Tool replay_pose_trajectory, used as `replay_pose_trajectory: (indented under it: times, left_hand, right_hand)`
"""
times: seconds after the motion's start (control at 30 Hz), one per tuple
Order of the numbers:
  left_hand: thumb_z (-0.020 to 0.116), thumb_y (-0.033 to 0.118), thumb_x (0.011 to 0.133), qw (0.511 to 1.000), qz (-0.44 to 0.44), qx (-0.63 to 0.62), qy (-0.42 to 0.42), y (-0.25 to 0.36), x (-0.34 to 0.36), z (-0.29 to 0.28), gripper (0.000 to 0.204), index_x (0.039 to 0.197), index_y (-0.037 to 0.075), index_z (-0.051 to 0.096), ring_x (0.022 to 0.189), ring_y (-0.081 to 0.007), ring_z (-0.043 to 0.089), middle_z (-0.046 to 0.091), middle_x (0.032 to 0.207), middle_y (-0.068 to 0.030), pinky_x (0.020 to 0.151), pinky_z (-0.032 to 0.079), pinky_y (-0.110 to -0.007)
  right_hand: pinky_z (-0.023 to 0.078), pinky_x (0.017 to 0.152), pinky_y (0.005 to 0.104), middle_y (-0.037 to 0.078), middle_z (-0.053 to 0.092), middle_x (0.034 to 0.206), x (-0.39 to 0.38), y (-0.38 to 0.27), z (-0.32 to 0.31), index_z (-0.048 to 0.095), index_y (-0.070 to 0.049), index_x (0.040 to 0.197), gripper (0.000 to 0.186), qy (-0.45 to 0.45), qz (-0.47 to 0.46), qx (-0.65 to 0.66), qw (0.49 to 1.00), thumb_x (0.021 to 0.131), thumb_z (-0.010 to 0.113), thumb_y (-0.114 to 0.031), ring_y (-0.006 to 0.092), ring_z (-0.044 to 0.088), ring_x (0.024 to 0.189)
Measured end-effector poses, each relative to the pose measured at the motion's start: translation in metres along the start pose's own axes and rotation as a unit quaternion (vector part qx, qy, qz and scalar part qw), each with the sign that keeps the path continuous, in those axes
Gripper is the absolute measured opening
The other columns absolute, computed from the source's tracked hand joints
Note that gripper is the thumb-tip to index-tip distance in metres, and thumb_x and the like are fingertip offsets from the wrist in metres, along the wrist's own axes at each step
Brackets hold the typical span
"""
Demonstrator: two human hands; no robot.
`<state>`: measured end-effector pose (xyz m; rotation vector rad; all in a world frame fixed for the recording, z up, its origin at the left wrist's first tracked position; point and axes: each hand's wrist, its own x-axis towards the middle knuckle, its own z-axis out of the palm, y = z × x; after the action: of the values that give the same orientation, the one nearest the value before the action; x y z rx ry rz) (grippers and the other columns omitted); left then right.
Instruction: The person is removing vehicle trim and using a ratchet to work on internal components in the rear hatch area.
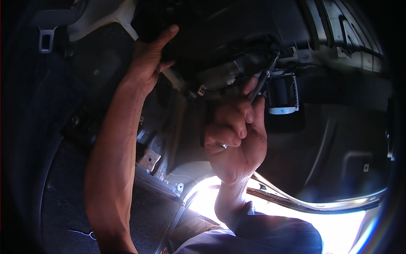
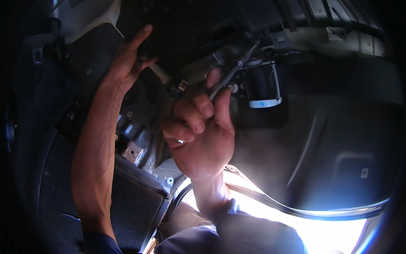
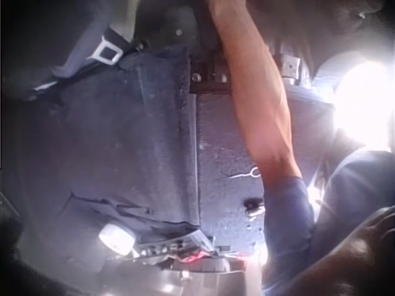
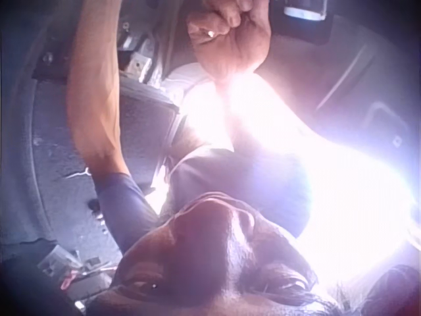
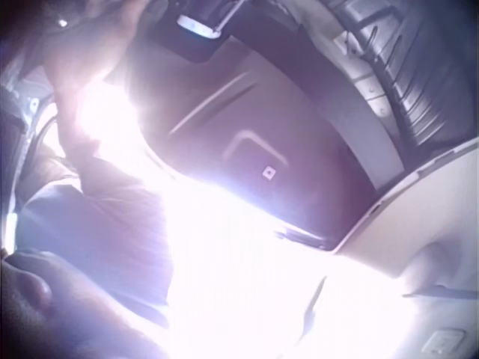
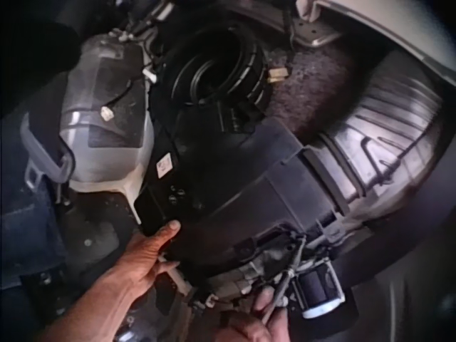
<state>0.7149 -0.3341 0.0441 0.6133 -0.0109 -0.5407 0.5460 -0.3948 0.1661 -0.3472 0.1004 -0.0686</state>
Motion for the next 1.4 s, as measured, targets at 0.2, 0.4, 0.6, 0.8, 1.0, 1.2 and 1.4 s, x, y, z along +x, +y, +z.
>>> replay_pose_trajectory:
  times: [0.2, 0.4, 0.6, 0.8, 1.0, 1.2, 1.4]
  left_hand:
    - [0.078, 0.040, 0.075, 1.000, -0.002, 0.011, 0.025, 0.004, -0.003, 0.004, 0.085, 0.140, 0.009, 0.034, 0.128, -0.0252, 0.035, 0.038, 0.140, -0.0058, 0.102, 0.035, -0.053]
    - [0.079, 0.038, 0.073, 0.999, -0.006, 0.011, 0.048, 0.007, -0.008, 0.010, 0.086, 0.142, 0.017, 0.031, 0.127, -0.0255, 0.035, 0.037, 0.140, -0.0035, 0.099, 0.037, -0.053]
    - [0.080, 0.033, 0.075, 0.998, -0.010, 0.010, 0.069, 0.011, -0.011, 0.012, 0.093, 0.146, 0.022, 0.021, 0.130, -0.0269, 0.032, 0.033, 0.143, -0.0050, 0.097, 0.039, -0.054]
    - [0.082, 0.034, 0.072, 0.996, -0.011, -0.016, 0.085, 0.000, -0.007, 0.007, 0.098, 0.144, 0.019, 0.017, 0.134, -0.0268, 0.028, 0.031, 0.144, -0.0072, 0.099, 0.035, -0.056]
    - [0.083, 0.031, 0.071, 0.995, -0.013, -0.029, 0.091, -0.006, -0.003, 0.005, 0.089, 0.138, 0.012, 0.026, 0.125, -0.0253, 0.036, 0.038, 0.136, -0.0071, 0.097, 0.039, -0.051]
    - [0.084, 0.026, 0.070, 0.996, -0.005, -0.021, 0.084, -0.006, 0.003, 0.010, 0.082, 0.133, 0.007, 0.035, 0.117, -0.0247, 0.038, 0.043, 0.130, -0.0074, 0.094, 0.045, -0.043]
    - [0.085, 0.024, 0.068, 0.996, -0.002, -0.029, 0.081, -0.004, -0.002, 0.001, 0.088, 0.136, 0.012, 0.031, 0.122, -0.0268, 0.037, 0.041, 0.134, -0.0073, 0.097, 0.042, -0.045]
  right_hand:
    - [0.033, 0.050, 0.0241, -0.001, 0.041, 0.076, 0.001, -0.001, 0.021, 0.050, 0.003, 0.120, 0.034, 0.045, -0.012, 0.082, 0.996, 0.098, 0.047, -0.022, 0.0087, 0.036, 0.058]
    - [0.032, 0.045, 0.0235, 0.000, 0.043, 0.077, 0.003, 0.004, 0.041, 0.050, 0.000, 0.105, 0.022, 0.055, -0.017, 0.151, 0.987, 0.095, 0.051, -0.020, 0.0079, 0.039, 0.056]
    - [0.037, 0.054, 0.0249, 0.002, 0.048, 0.085, 0.002, 0.005, 0.064, 0.058, 0.001, 0.106, 0.027, 0.064, 0.001, 0.262, 0.963, 0.095, 0.052, -0.023, 0.0095, 0.042, 0.066]
    - [0.039, 0.062, 0.0238, 0.002, 0.050, 0.082, 0.003, 0.000, 0.074, 0.060, 0.001, 0.104, 0.021, 0.065, 0.025, 0.304, 0.950, 0.092, 0.056, -0.016, 0.0096, 0.045, 0.072]
    - [0.041, 0.064, 0.0250, 0.000, 0.047, 0.073, 0.011, 0.007, 0.080, 0.059, 0.001, 0.099, 0.019, 0.127, -0.024, 0.174, 0.976, 0.095, 0.046, -0.012, 0.0091, 0.048, 0.072]
    - [0.040, 0.061, 0.0246, -0.001, 0.046, 0.074, 0.013, 0.006, 0.074, 0.058, 0.000, 0.100, 0.021, 0.106, -0.011, 0.175, 0.979, 0.093, 0.047, -0.016, 0.0090, 0.044, 0.068]
    - [0.035, 0.045, 0.0229, 0.001, 0.044, 0.078, 0.011, 0.009, 0.070, 0.051, -0.001, 0.104, 0.018, 0.099, -0.023, 0.240, 0.966, 0.090, 0.051, -0.013, 0.0094, 0.043, 0.065]
